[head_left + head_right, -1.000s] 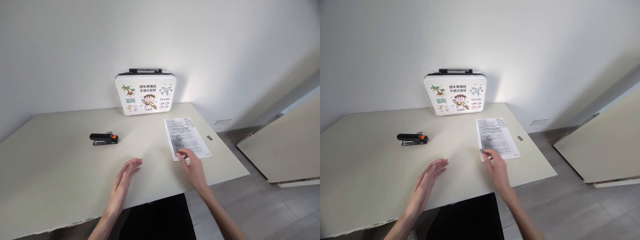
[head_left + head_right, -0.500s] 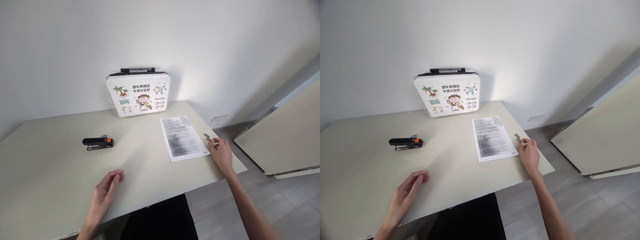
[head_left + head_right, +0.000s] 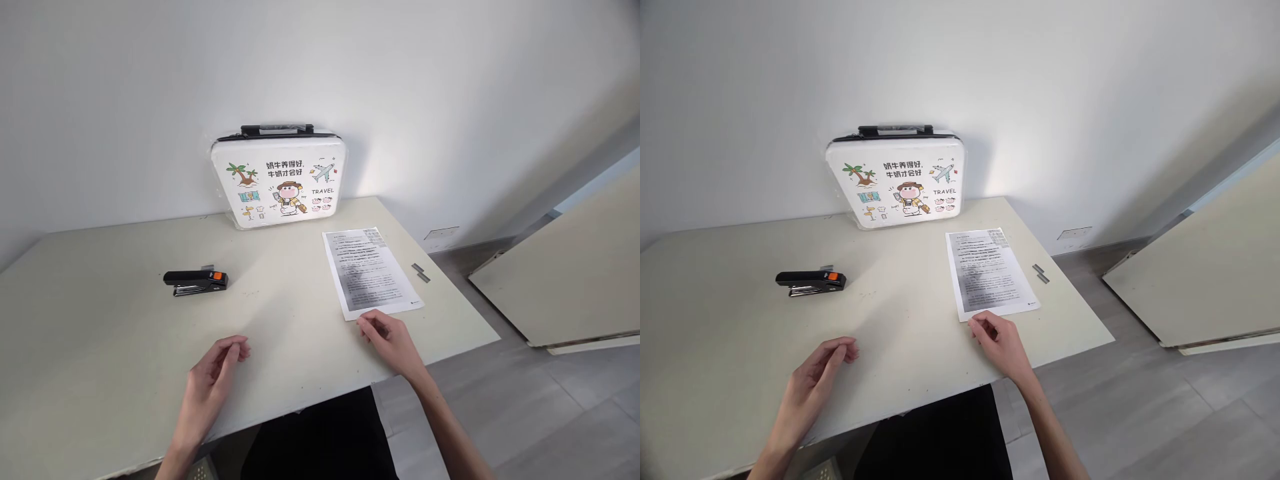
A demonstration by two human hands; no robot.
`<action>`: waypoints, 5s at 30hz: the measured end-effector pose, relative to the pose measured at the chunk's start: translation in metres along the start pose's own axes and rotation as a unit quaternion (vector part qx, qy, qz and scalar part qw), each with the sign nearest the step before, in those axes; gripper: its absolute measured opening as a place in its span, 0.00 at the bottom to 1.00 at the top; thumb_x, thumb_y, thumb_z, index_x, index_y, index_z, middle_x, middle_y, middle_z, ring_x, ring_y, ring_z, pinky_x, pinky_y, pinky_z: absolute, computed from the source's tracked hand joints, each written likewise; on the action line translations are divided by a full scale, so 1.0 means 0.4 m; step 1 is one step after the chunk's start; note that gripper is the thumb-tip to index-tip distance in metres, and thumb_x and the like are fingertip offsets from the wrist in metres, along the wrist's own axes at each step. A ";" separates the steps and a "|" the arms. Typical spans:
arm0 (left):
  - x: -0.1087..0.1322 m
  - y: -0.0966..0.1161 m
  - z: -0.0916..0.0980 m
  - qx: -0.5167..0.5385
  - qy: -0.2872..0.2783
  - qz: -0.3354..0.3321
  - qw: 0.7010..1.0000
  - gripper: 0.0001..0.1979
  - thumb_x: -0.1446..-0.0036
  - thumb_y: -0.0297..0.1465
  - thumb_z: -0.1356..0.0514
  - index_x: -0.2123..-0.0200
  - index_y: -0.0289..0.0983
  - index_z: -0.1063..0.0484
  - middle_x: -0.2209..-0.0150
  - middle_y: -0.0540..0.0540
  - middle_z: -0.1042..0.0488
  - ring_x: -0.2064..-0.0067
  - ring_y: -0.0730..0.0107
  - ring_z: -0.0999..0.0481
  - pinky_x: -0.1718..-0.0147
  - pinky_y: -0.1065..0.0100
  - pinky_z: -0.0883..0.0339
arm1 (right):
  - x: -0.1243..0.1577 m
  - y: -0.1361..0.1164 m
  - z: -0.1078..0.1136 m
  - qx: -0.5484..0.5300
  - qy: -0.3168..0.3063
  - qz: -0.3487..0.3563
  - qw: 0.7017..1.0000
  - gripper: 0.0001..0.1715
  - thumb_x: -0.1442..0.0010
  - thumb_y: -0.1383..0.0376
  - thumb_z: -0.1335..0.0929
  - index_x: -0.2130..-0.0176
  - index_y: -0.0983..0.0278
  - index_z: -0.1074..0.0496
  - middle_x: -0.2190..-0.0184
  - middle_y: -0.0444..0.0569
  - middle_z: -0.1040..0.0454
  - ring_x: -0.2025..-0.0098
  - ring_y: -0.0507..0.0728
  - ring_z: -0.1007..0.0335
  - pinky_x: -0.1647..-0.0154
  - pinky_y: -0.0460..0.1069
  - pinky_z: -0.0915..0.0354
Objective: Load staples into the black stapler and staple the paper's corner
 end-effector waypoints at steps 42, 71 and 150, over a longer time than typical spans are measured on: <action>0.011 0.004 0.000 -0.026 -0.024 -0.007 0.999 0.22 0.32 0.51 0.43 0.54 0.40 0.21 0.60 0.43 0.17 0.58 0.59 0.16 0.56 0.64 0.22 | -0.062 0.050 0.169 0.258 0.204 0.093 0.940 0.27 0.28 0.44 0.39 0.42 0.57 0.27 0.39 0.58 0.27 0.39 0.68 0.29 0.49 0.60 0.26; 0.010 0.008 -0.001 -0.030 -0.021 -0.003 0.999 0.22 0.32 0.51 0.42 0.55 0.40 0.21 0.61 0.43 0.17 0.58 0.59 0.16 0.56 0.64 0.22 | -0.269 0.175 0.124 0.436 0.034 0.035 0.899 0.45 0.27 0.38 0.47 0.23 0.56 0.46 0.20 0.47 0.60 0.19 0.67 0.66 0.21 0.68 0.60; -0.009 -0.157 0.307 -0.421 -0.095 -0.139 0.891 0.31 0.29 0.50 0.48 0.26 0.54 0.40 0.24 0.53 0.44 0.24 0.45 0.48 0.28 0.40 0.46 | -0.070 0.049 0.043 0.158 0.037 0.097 0.982 0.25 0.26 0.48 0.39 0.45 0.58 0.24 0.36 0.58 0.27 0.42 0.66 0.25 0.68 0.52 0.26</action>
Point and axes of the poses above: each hand's wrist, its own x-axis away from the middle knuckle, its own z-axis out of the back of the hand, y = z × x, the point moved 4 cm from there along -x, towards the middle knuckle
